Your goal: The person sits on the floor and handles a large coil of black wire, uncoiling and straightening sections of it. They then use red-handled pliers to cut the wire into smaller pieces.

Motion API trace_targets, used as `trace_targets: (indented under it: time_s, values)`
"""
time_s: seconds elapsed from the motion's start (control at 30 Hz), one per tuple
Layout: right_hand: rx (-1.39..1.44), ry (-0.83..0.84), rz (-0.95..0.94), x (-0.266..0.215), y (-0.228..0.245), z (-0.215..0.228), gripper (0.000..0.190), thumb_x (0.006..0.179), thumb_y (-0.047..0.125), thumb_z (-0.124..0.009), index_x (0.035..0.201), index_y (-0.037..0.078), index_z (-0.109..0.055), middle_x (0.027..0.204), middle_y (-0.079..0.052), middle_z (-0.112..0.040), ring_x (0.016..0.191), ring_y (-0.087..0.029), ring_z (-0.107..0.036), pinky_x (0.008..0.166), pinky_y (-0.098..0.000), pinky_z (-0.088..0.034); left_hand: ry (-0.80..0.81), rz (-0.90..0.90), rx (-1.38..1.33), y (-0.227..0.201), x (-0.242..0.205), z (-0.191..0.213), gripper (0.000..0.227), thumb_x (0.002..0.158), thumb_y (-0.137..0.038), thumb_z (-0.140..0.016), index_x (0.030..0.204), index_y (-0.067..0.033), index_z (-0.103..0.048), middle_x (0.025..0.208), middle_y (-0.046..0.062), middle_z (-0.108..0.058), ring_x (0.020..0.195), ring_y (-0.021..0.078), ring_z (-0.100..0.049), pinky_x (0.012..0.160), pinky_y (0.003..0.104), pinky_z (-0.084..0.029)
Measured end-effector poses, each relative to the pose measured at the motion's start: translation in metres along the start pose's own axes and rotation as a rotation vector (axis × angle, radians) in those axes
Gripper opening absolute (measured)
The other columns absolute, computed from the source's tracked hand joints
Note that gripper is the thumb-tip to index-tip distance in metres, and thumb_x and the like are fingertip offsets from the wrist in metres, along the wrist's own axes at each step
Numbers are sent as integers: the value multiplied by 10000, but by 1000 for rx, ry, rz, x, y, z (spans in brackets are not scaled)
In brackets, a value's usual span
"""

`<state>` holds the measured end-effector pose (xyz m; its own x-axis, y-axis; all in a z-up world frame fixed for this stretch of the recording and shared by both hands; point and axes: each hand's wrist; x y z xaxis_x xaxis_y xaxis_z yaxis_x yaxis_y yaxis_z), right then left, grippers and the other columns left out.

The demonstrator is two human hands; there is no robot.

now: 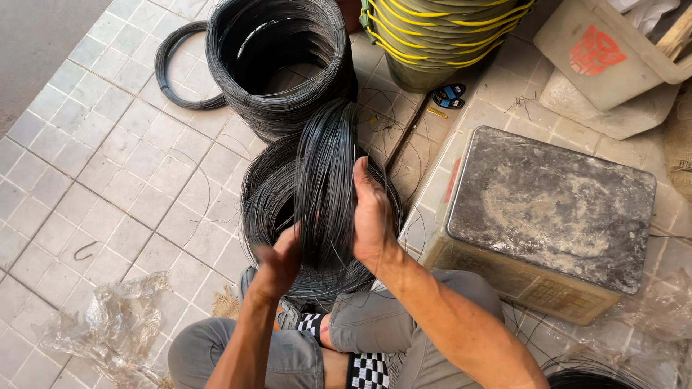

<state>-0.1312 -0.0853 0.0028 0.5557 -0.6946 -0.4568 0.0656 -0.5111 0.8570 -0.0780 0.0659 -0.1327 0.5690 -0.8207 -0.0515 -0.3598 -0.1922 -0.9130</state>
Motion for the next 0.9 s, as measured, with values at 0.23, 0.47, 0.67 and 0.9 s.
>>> trace_targets:
  time_s: [0.23, 0.47, 0.67, 0.9]
  values:
    - [-46, -42, 31, -15, 6, -2, 698, 1050, 624, -480, 1188, 20, -801, 994, -180, -722, 1067, -306, -656, 1072, -435, -497, 27, 95, 71, -79, 14, -73, 435, 585, -61, -1025, 927, 55, -782, 718, 156, -761, 612, 141, -630, 543, 339, -608]
    - [-150, 297, 325, 49, -14, -1, 530, 1102, 563, -491, 975, 117, -749, 742, -47, -675, 751, -154, -650, 717, -288, -518, -117, 193, 279, -53, 19, -9, 318, 732, -203, -812, 968, 10, -796, 457, 120, -582, 382, 147, -529, 371, 273, -412]
    - [-18, 409, 199, 55, -17, 8, 403, 1065, 403, -656, 992, 53, -842, 611, -60, -638, 567, -95, -613, 550, -213, -525, -177, 90, 120, -76, 23, 18, 682, 759, -656, -843, 873, -9, -657, 434, 36, -445, 340, 111, -437, 410, 302, -519]
    - [162, 722, -33, 42, -2, 13, 451, 1086, 405, -615, 1185, -8, -765, 726, -120, -770, 679, -154, -776, 679, -259, -626, -142, 60, 78, -54, 25, 35, 711, 875, -686, -753, 829, 3, -586, 432, -14, -349, 315, 88, -382, 467, 381, -585]
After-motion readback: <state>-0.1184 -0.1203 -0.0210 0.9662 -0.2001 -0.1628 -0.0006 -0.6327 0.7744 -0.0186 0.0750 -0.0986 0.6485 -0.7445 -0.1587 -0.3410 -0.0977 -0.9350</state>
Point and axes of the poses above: each hand's wrist, its own x-axis towards the middle knuckle, its own z-axis out of the back of the hand, y = z × x
